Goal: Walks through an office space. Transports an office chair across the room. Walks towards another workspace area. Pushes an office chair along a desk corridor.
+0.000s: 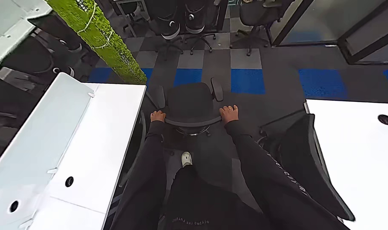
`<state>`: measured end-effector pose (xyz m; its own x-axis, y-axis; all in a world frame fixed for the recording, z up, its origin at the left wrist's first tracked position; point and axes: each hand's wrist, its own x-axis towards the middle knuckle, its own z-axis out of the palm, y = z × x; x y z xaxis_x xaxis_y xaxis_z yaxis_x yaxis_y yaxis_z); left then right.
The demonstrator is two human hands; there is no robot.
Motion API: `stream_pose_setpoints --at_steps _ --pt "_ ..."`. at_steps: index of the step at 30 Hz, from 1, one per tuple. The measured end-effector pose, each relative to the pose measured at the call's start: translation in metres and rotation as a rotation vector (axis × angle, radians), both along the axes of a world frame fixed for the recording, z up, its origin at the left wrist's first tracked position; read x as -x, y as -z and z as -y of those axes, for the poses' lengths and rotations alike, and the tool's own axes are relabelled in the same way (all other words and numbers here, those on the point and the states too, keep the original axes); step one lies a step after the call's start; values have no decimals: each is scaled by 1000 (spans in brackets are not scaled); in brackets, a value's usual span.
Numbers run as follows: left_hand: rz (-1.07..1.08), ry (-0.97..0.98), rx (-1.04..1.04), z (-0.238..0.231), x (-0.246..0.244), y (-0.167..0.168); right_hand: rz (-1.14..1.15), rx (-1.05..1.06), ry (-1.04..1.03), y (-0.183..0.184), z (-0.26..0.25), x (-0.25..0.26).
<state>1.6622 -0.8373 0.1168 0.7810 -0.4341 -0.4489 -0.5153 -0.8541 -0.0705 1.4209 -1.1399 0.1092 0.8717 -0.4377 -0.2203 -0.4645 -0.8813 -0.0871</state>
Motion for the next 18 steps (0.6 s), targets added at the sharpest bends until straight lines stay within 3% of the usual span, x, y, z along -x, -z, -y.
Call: stream_pose_setpoints --at_steps 8,18 --pt "-66 -42 -20 78 -161 -11 -73 -38 74 -9 70 -173" --pt "-35 -84 26 204 -327 -4 -43 -46 20 -9 217 -358"
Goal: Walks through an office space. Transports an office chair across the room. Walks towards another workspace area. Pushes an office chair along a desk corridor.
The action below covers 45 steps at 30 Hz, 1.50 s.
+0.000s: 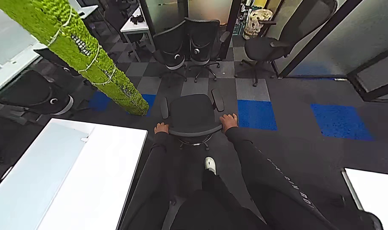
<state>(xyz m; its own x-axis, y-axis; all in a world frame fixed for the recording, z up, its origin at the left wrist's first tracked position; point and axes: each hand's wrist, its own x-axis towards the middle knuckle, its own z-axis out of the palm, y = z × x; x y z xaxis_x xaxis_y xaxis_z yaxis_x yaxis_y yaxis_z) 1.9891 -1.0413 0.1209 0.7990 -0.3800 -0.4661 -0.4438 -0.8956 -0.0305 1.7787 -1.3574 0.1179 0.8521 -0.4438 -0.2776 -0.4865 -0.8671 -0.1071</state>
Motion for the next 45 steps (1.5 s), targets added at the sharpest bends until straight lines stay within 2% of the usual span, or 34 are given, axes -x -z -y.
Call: stream_pose_setpoints --at_steps 3,7,15,20,25,30,35,39,42,45 --pt "-2 -32 -17 45 -37 5 -7 -12 -14 5 53 -50" --pt "-21 -94 -5 112 -85 2 -32 -6 7 -8 124 -120" --pt "-8 -91 -135 238 -153 -14 72 19 401 -10 216 -224" --pt "2 5 -127 299 -206 -17 5 -98 480 -16 240 -276" --pt "-29 90 -98 354 -260 -22 33 -157 607 -12 240 -328" --pt "-87 194 -105 394 -298 -29 3 -206 686 -11 266 -366" --pt "-136 265 -112 411 -325 -33 21 -213 685 -16 286 -384" --pt "-194 251 -76 408 -336 -28 154 -8 616 -7 279 -382" --pt "-199 226 -19 398 -343 -20 155 127 424 -9 271 -379" --pt "-171 202 4 395 -353 -13 17 103 103 -20 262 -389"
